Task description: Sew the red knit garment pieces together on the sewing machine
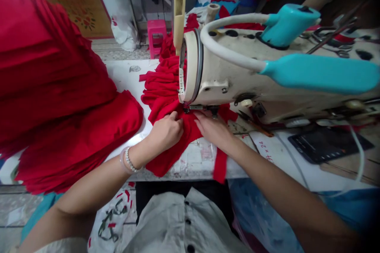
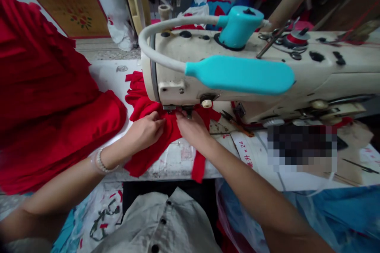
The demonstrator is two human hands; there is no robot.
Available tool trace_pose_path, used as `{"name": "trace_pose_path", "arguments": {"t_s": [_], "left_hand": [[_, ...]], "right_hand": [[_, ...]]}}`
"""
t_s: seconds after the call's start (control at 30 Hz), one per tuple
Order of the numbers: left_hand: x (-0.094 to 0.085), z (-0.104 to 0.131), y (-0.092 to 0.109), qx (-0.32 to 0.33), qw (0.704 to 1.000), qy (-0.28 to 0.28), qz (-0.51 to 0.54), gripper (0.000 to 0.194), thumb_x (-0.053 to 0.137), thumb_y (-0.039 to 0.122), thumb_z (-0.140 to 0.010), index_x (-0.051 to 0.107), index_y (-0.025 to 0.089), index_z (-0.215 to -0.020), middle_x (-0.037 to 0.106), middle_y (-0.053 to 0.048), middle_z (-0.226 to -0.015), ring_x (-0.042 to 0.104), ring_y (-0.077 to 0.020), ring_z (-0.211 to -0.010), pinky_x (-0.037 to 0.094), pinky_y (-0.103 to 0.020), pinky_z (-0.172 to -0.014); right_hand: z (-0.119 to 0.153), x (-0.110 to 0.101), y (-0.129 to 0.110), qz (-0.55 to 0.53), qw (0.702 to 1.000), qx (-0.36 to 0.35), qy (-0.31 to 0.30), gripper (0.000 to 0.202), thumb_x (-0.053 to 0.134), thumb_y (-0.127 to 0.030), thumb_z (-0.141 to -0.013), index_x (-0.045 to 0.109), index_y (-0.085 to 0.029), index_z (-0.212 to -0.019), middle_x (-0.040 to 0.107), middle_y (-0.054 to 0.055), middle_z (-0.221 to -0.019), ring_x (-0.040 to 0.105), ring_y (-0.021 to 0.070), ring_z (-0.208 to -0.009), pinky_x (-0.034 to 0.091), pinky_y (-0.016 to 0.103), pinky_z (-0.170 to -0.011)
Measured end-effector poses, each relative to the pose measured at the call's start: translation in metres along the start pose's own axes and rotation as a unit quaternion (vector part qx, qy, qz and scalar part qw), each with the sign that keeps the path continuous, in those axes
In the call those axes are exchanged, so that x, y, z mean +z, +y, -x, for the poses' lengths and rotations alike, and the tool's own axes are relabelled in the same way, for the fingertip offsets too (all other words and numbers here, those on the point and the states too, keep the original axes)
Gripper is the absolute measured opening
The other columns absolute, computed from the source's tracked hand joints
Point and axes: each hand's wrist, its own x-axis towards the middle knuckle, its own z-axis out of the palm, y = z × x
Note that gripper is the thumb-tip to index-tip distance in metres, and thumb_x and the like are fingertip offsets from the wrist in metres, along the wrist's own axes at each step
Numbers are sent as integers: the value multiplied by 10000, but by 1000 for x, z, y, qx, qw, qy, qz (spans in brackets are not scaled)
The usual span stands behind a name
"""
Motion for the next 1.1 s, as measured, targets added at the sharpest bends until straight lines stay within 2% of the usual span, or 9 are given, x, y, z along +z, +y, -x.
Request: {"name": "trace_pose_path", "arguments": {"t_s": [0.17, 0.43, 0.53, 0.6, 0.67, 0.7, 0.77, 0.9, 1.1], "left_hand": [[15, 2, -9, 93, 992, 83, 28, 264, 478, 193, -960, 638, 121, -1158, 609, -157, -1358, 549, -298, -1243, 467, -442, -1002], [20, 5, -27, 97, 990, 44, 92, 523, 467, 210, -886, 535, 152, -1401, 513, -135, -1502, 446, -302, -1390, 409, -514, -1066], [17, 4, -30, 100, 990, 26, 95, 526, 444, 211, -881, 567, 194, -1392, 500, -117, -1516, 437, -313, -1392, 413, -534, -1042], [16, 5, -33, 106, 989, 13, 104, 515, 431, 209, -881, 593, 226, -1369, 495, -101, -1523, 434, -313, -1395, 411, -544, -1033], [15, 6, -36, 113, 987, 2, 111, 506, 425, 207, -883, 610, 248, -1352, 487, -89, -1533, 421, -316, -1408, 398, -557, -1043], [16, 6, -37, 117, 987, -2, 112, 506, 425, 207, -884, 612, 254, -1352, 479, -85, -1540, 412, -319, -1416, 389, -564, -1052], [16, 5, -40, 120, 986, -2, 112, 507, 424, 207, -888, 609, 255, -1357, 463, -87, -1554, 400, -325, -1428, 370, -575, -1072], [16, -3, -44, 115, 988, 5, 104, 504, 417, 212, -899, 610, 239, -1363, 449, -112, -1561, 408, -335, -1420, 371, -570, -1068], [16, -12, -46, 96, 991, 8, 97, 504, 431, 216, -898, 612, 239, -1367, 455, -131, -1550, 421, -355, -1398, 380, -571, -1049]], "right_hand": [[3, 8, -7, -56, 998, -14, -29, 433, 465, -145, -910, 609, -104, -1316, 567, 150, -1440, 516, 311, -1319, 409, 472, -1108], [1, 11, -10, -32, 997, 16, -71, 669, 512, -232, -864, 429, -72, -1508, 394, 186, -1581, 424, 411, -1388, 372, 628, -1105], [14, 4, -6, -66, 996, -41, -41, 545, 511, -232, -890, 552, -101, -1418, 504, 166, -1508, 511, 354, -1334, 424, 564, -1098], [42, -10, 12, -91, 990, -81, 71, 357, 520, -228, -919, 689, -187, -1230, 677, 108, -1309, 625, 275, -1195, 486, 471, -1056], [81, -32, 44, -61, 967, -32, 244, 210, 560, -251, -929, 731, -256, -1051, 753, 70, -1049, 689, 247, -1014, 532, 438, -971], [100, -43, 64, -10, 945, 30, 325, 181, 565, -268, -930, 728, -256, -1008, 748, 90, -962, 694, 270, -962, 542, 461, -925], [134, -62, 106, 101, 901, 192, 376, 300, 461, -341, -977, 732, -216, -1004, 719, 166, -914, 691, 328, -965, 538, 503, -850], [163, -68, 161, 146, 925, 262, 234, 454, 336, -369, -1004, 694, -145, -1169, 697, 228, -1077, 650, 400, -1126, 515, 559, -912], [157, -48, 167, 130, 925, 279, 223, 401, 378, -363, -963, 712, -152, -1026, 738, 195, -1031, 697, 385, -1050, 552, 529, -876]]}}
